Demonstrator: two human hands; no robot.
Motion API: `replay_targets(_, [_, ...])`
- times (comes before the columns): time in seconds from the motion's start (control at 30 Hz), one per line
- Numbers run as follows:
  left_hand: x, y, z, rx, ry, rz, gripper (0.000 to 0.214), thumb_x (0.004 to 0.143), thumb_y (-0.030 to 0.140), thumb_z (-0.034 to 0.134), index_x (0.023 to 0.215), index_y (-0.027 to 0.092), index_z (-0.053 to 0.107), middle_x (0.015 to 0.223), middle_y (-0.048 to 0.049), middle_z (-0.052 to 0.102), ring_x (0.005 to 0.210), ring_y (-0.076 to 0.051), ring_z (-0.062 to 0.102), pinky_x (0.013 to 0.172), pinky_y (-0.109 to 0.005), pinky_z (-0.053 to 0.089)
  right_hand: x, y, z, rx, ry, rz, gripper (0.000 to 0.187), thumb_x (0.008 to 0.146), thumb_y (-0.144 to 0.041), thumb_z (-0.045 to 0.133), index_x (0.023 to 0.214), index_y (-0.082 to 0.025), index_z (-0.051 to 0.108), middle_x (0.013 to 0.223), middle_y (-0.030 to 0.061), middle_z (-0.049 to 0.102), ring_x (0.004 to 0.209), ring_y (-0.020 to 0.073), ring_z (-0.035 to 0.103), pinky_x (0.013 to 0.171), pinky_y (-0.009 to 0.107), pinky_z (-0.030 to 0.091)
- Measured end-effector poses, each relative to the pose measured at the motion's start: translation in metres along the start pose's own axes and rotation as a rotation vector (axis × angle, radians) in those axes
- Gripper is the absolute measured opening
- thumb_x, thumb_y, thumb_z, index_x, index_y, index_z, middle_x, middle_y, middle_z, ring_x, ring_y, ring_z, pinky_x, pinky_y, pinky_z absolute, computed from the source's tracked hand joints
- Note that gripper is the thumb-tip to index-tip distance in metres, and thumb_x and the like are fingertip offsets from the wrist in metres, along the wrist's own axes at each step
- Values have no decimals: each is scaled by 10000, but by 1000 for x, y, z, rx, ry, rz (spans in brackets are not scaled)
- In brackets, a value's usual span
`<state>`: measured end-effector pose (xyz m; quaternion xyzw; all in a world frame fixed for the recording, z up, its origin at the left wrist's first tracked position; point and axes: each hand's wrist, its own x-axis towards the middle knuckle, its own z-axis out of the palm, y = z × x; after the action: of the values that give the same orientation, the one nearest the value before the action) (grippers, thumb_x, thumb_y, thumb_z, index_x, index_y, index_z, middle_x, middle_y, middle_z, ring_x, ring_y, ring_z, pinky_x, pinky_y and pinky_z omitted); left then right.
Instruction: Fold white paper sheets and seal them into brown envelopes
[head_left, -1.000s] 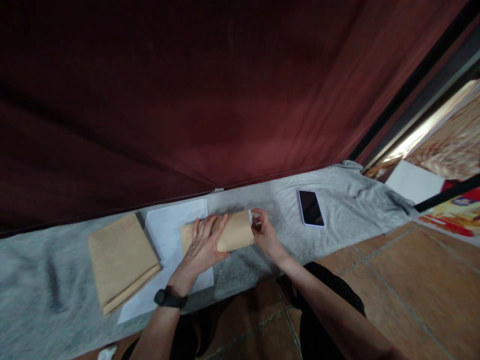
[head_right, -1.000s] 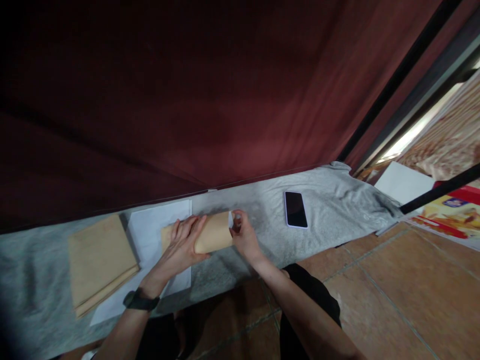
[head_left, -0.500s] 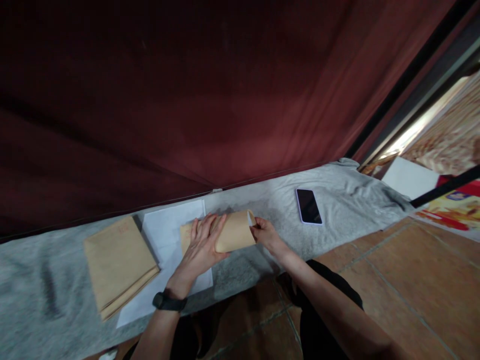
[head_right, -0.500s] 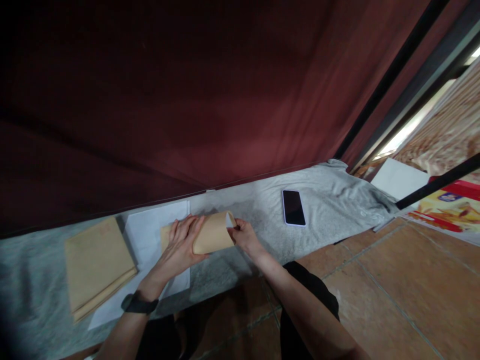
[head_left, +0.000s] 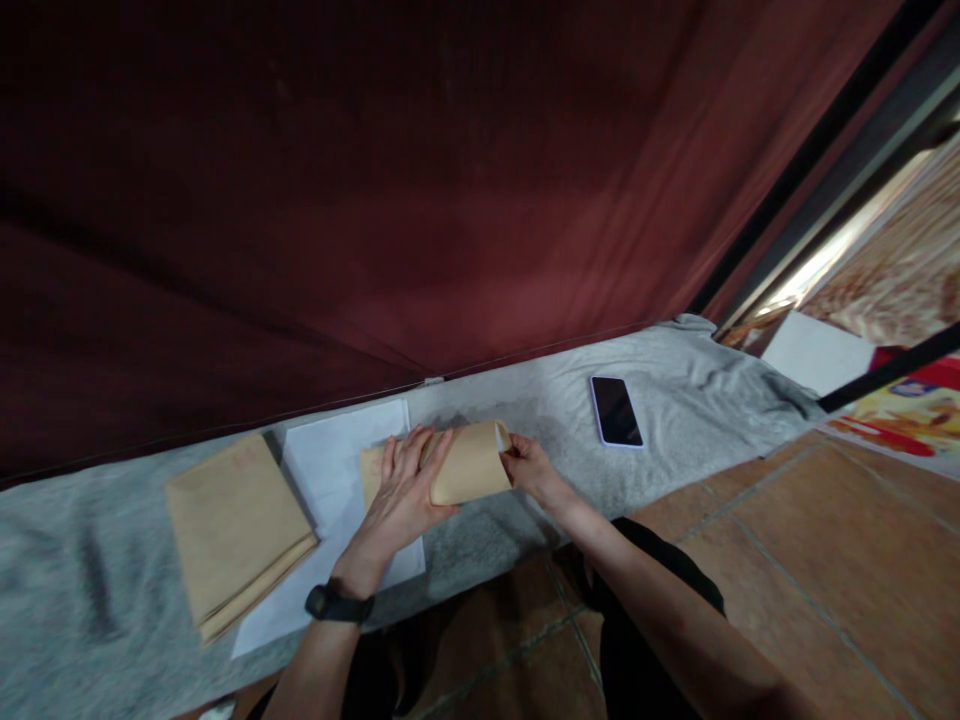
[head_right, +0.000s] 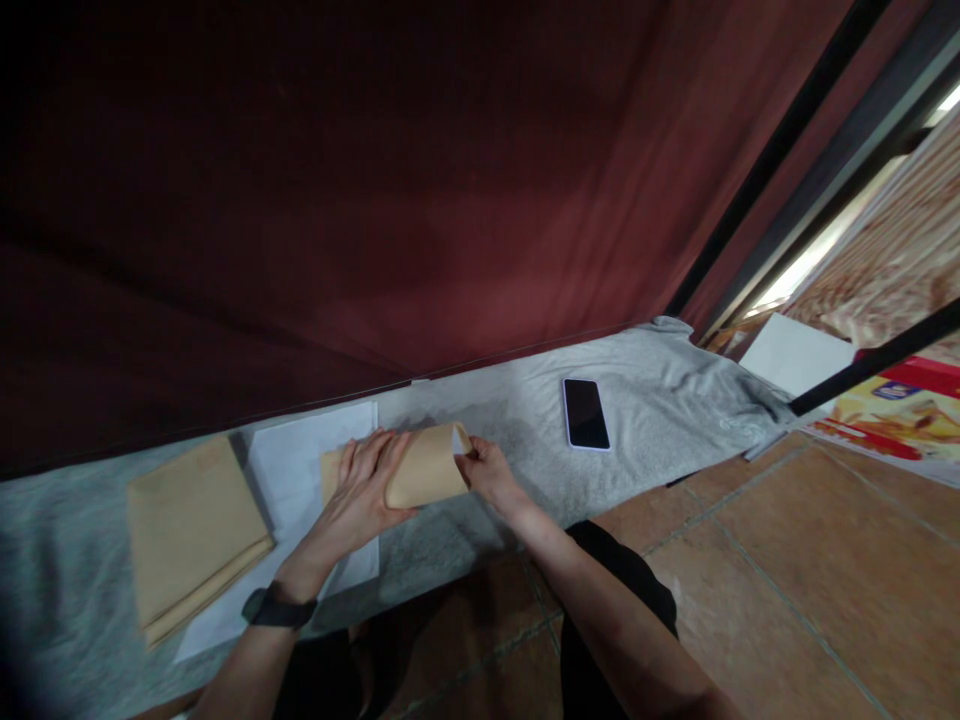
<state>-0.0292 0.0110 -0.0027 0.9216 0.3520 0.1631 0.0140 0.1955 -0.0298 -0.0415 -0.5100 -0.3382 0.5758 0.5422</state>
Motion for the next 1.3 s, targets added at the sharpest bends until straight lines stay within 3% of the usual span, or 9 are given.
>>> replay_targets(0.3, [2, 3, -5, 13, 4, -8, 1069, 733, 482, 771, 1584, 220, 178, 1625, -201, 221, 1506, -412, 167, 1196, -626, 109, -5, -9, -1, 30, 88, -21, 235, 653, -346, 744, 811, -178, 697, 633, -9, 691, 589, 152, 623, 544, 238, 469])
replay_targets(0.4, [5, 9, -6, -32, 95, -91, 934, 807, 529, 705, 1565, 237, 244, 1636, -189, 195, 1509, -408, 153, 1191, -638, 109, -6, -11, 0, 99, 166, -56, 231, 639, -326, 739, 811, -180, 694, 688, 8, 719, 657, 180, 666, 598, 265, 510])
replay_targets(0.53, [8, 25, 6, -297, 359, -409, 661, 912, 520, 580, 1464, 204, 402, 1507, -184, 385, 1432, -336, 338, 1163, -549, 297, -5, -12, 0, 231, 264, -84, 249, 625, -298, 735, 844, -192, 682, 782, 34, 748, 757, 216, 703, 685, 311, 557])
replay_targets(0.63, [9, 40, 23, -732, 486, -764, 532, 870, 561, 609, 1258, 207, 523, 1243, -123, 560, 1196, -275, 558, 995, -462, 494, -5, -11, -1, 338, 295, -82, 293, 618, -281, 728, 896, -215, 663, 830, 32, 755, 794, 229, 712, 715, 336, 574])
replay_targets(0.73, [11, 55, 33, -1376, 325, -971, 466, 817, 565, 676, 1078, 198, 556, 1012, -68, 645, 982, -226, 662, 876, -400, 554, -5, -8, 1, 381, 320, -82, 324, 607, -268, 727, 920, -233, 647, 884, 25, 759, 823, 226, 707, 742, 339, 575])
replay_targets(0.8, [16, 64, 35, -1739, 163, -997, 431, 781, 499, 750, 1024, 187, 578, 997, -76, 685, 956, -216, 687, 871, -378, 562, -7, -5, 4, 358, 351, -89, 307, 608, -288, 727, 898, -238, 640, 908, 20, 761, 833, 220, 695, 765, 336, 569])
replay_targets(0.87, [22, 71, 36, -1931, 132, -1020, 404, 748, 392, 807, 1034, 193, 601, 1073, -82, 707, 980, -209, 696, 879, -361, 566, -9, -1, 9, 324, 366, -84, 292, 611, -319, 729, 875, -239, 635, 918, 19, 761, 835, 218, 685, 785, 335, 563])
replay_targets(1.07, [36, 76, 41, -1972, 239, -1091, 301, 783, 233, 757, 1056, 210, 635, 1051, -41, 747, 944, -180, 725, 811, -306, 583, -17, 7, 15, 288, 333, -45, 278, 626, -334, 719, 877, -254, 632, 950, 24, 755, 844, 221, 680, 808, 346, 545])
replay_targets(1.3, [36, 59, 41, -1866, 158, -1091, 273, 741, 218, 781, 988, 166, 677, 901, -65, 766, 850, -200, 744, 730, -285, 583, -22, 4, 6, 190, 221, 69, 272, 615, -323, 708, 868, -251, 643, 921, 28, 743, 790, 196, 672, 679, 299, 549])
